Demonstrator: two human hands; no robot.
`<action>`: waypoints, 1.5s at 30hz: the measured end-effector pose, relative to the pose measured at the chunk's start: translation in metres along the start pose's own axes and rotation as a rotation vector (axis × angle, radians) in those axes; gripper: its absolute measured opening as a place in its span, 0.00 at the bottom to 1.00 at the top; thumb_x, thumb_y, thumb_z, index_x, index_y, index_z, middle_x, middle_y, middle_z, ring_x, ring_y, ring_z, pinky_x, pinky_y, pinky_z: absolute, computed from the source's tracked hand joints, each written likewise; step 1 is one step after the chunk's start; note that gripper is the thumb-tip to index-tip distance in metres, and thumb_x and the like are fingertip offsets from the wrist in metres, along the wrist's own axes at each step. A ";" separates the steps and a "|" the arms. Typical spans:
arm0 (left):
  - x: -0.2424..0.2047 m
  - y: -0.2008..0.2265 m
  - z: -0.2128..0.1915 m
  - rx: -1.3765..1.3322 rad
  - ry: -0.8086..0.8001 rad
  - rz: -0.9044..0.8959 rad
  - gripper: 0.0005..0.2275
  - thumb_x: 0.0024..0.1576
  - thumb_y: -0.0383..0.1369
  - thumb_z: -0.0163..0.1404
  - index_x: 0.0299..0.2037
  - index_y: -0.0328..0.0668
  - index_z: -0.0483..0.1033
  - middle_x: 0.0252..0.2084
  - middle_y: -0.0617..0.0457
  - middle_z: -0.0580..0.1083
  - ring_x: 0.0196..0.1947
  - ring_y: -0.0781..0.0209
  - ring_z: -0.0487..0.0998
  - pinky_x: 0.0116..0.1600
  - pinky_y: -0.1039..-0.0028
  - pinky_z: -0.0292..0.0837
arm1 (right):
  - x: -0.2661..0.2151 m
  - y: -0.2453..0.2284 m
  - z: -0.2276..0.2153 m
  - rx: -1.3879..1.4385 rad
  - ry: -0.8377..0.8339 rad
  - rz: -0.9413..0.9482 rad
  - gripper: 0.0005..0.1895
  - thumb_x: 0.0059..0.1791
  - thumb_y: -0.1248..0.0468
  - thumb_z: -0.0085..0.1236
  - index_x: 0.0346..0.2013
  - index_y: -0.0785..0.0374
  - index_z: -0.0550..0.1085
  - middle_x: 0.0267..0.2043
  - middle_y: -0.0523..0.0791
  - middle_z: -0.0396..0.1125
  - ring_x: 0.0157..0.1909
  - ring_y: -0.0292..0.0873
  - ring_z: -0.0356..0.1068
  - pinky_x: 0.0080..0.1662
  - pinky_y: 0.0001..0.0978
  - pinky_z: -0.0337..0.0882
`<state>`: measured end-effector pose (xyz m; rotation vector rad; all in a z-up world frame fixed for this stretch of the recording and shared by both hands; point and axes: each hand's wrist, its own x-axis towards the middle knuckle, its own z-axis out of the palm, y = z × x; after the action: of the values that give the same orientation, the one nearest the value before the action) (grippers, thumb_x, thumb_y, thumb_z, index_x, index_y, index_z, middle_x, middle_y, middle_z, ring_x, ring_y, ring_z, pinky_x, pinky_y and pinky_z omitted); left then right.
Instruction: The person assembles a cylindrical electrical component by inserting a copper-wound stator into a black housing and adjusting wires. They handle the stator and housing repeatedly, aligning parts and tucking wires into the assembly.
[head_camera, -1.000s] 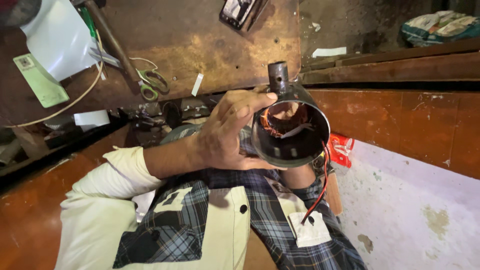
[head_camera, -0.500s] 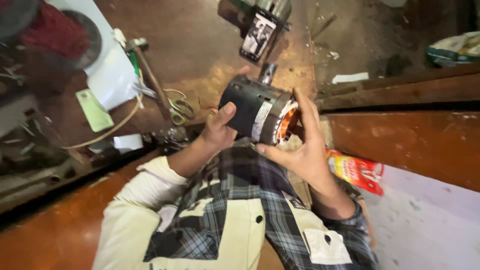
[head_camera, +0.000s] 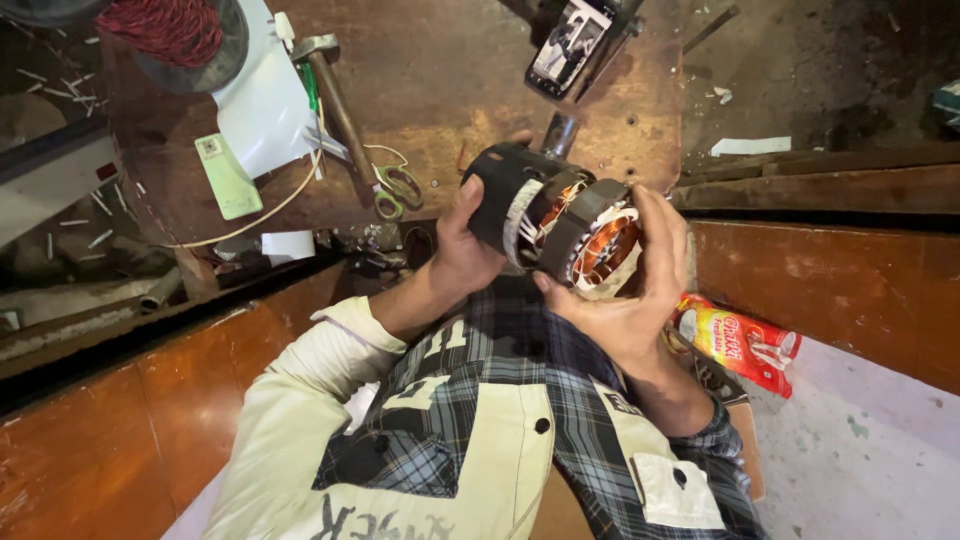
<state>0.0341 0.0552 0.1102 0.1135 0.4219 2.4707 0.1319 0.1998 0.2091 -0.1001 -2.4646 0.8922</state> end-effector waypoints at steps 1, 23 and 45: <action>0.000 0.002 0.000 0.006 -0.003 -0.016 0.37 0.61 0.50 0.54 0.74 0.34 0.54 0.64 0.44 0.70 0.66 0.51 0.71 0.74 0.59 0.64 | 0.000 0.001 0.000 0.004 -0.009 0.007 0.52 0.35 0.55 0.79 0.66 0.74 0.64 0.63 0.56 0.63 0.63 0.55 0.67 0.64 0.43 0.67; -0.004 -0.014 -0.011 -0.002 -0.006 -0.035 0.32 0.64 0.44 0.52 0.73 0.33 0.57 0.63 0.44 0.72 0.65 0.53 0.72 0.73 0.60 0.64 | -0.007 0.008 0.004 0.101 -0.046 0.030 0.52 0.38 0.53 0.80 0.69 0.70 0.63 0.65 0.55 0.61 0.63 0.51 0.66 0.64 0.40 0.70; -0.008 -0.012 -0.005 -0.085 -0.039 -0.200 0.33 0.63 0.47 0.52 0.73 0.36 0.56 0.65 0.41 0.70 0.66 0.50 0.72 0.74 0.58 0.65 | -0.016 0.004 -0.008 -0.009 -0.233 0.117 0.66 0.33 0.48 0.84 0.74 0.71 0.54 0.67 0.58 0.53 0.68 0.57 0.60 0.67 0.48 0.67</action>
<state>0.0458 0.0581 0.1013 0.0797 0.2957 2.2814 0.1495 0.2039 0.2043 -0.1530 -2.7022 0.9921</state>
